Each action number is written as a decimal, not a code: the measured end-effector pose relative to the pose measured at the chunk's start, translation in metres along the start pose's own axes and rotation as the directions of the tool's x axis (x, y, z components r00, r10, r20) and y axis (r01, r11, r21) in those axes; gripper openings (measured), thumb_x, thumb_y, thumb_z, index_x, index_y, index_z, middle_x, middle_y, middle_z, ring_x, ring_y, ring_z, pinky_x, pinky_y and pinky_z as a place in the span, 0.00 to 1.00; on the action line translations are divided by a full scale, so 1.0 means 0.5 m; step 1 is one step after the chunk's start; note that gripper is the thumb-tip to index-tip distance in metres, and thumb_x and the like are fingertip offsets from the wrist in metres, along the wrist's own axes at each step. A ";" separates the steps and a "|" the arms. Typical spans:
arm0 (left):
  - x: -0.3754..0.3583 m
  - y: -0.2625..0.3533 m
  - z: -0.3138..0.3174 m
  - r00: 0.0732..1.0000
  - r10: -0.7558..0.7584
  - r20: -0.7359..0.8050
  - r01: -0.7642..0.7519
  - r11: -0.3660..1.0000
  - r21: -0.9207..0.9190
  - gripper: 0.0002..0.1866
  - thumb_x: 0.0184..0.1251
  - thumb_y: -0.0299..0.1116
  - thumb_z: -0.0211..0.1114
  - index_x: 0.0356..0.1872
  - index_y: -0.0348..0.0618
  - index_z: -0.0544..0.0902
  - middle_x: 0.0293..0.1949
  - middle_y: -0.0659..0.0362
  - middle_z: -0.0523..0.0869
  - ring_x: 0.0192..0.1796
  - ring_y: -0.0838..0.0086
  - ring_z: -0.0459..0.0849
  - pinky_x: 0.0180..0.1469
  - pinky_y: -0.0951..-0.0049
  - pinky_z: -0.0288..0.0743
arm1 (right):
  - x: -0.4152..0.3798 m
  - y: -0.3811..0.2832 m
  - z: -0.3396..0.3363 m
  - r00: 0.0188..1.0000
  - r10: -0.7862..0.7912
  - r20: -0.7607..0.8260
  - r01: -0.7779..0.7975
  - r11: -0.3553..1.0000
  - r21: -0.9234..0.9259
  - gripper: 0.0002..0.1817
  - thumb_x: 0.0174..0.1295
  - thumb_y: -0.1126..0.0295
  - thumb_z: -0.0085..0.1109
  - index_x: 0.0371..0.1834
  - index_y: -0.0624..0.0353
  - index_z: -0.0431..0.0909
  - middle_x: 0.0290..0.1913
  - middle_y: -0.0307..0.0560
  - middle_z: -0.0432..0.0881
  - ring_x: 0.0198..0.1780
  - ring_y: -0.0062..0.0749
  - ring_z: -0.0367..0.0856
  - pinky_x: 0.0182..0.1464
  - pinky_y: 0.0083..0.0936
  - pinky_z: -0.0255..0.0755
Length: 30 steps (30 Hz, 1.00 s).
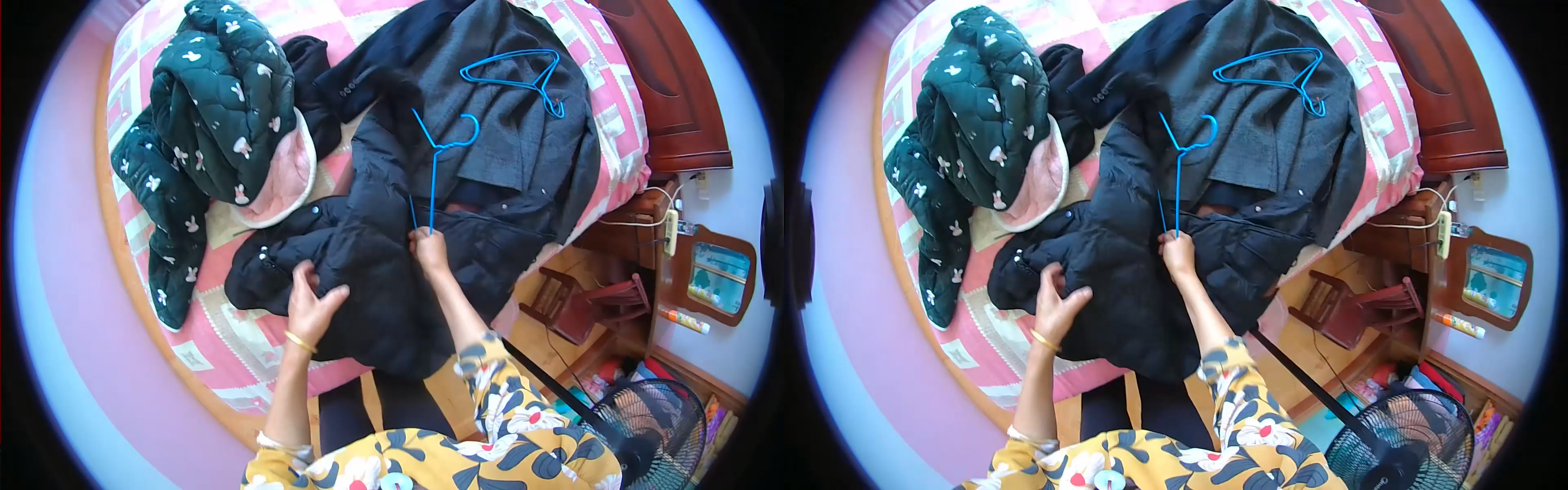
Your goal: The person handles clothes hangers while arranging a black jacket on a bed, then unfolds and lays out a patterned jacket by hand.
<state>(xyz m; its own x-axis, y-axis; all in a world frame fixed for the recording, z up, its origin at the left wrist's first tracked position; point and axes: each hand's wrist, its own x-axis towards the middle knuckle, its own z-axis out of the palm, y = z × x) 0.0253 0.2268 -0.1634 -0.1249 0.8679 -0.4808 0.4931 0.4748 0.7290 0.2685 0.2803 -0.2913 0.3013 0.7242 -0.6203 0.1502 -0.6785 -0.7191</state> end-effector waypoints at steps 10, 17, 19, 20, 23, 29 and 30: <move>-0.014 -0.111 0.054 0.986 -0.119 0.117 0.166 0.616 -0.771 0.10 0.62 0.24 0.59 0.44 0.35 0.78 0.40 0.63 0.82 0.41 0.81 0.78 0.47 0.79 0.71 | -0.036 0.038 0.031 0.995 -0.076 0.062 0.088 0.967 -0.238 0.10 0.63 0.67 0.47 0.34 0.65 0.73 0.19 0.48 0.76 0.19 0.37 0.75 0.19 0.31 0.63; -0.045 -0.172 0.027 0.977 -0.145 0.155 0.208 0.514 -0.832 0.11 0.64 0.24 0.58 0.47 0.37 0.78 0.44 0.62 0.82 0.42 0.79 0.80 0.49 0.78 0.73 | -0.145 -0.188 -0.072 0.739 0.010 0.674 -0.509 0.663 0.549 0.10 0.64 0.69 0.47 0.35 0.66 0.72 0.20 0.40 0.70 0.14 0.15 0.60 0.15 0.13 0.53; -0.051 -0.173 0.021 0.973 -0.160 0.165 0.223 0.486 -0.845 0.11 0.64 0.24 0.58 0.47 0.37 0.79 0.44 0.62 0.82 0.43 0.79 0.80 0.49 0.78 0.72 | -0.245 -0.286 -0.083 0.891 -0.114 0.439 -0.188 0.788 0.586 0.10 0.67 0.69 0.45 0.35 0.65 0.72 0.20 0.39 0.69 0.14 0.14 0.60 0.16 0.12 0.53; -0.047 -0.167 0.024 0.977 -0.149 0.154 0.208 0.484 -0.850 0.11 0.64 0.25 0.58 0.47 0.36 0.79 0.43 0.62 0.82 0.43 0.80 0.79 0.49 0.79 0.71 | -0.298 -0.320 -0.084 0.936 -0.228 0.268 0.028 0.808 0.588 0.11 0.68 0.68 0.43 0.35 0.65 0.72 0.20 0.39 0.69 0.15 0.14 0.59 0.16 0.12 0.52; -0.029 -0.170 0.049 0.982 -0.150 0.115 0.178 0.529 -0.830 0.11 0.64 0.26 0.59 0.47 0.35 0.79 0.42 0.63 0.82 0.43 0.81 0.78 0.49 0.80 0.70 | -0.386 -0.258 -0.012 0.760 -0.524 -0.384 0.645 0.677 0.354 0.15 0.71 0.66 0.37 0.26 0.60 0.66 0.19 0.38 0.67 0.18 0.14 0.59 0.18 0.12 0.50; -0.024 -0.225 0.092 0.996 -0.092 -0.021 0.060 0.786 -0.615 0.12 0.62 0.25 0.59 0.46 0.36 0.80 0.41 0.64 0.82 0.42 0.81 0.77 0.49 0.80 0.69 | -0.455 0.084 0.057 0.998 0.006 0.067 -0.009 0.999 0.049 0.13 0.66 0.66 0.44 0.27 0.60 0.74 0.16 0.37 0.71 0.18 0.19 0.69 0.22 0.17 0.61; -0.033 -0.210 0.075 0.991 -0.127 0.031 0.113 0.715 -0.689 0.12 0.62 0.25 0.59 0.46 0.35 0.80 0.42 0.64 0.82 0.43 0.81 0.77 0.49 0.79 0.69 | -0.472 -0.023 0.045 0.997 -0.068 0.041 0.060 0.985 0.161 0.13 0.67 0.67 0.43 0.29 0.60 0.73 0.17 0.35 0.70 0.18 0.16 0.67 0.22 0.14 0.59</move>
<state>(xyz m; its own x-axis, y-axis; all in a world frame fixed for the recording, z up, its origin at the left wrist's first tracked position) 0.0079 0.1571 -0.2502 -0.1596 0.7958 -0.5842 -0.2549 0.5385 0.8032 0.1742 0.1200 -0.1437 0.2513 0.7729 -0.5826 0.0144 -0.6049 -0.7962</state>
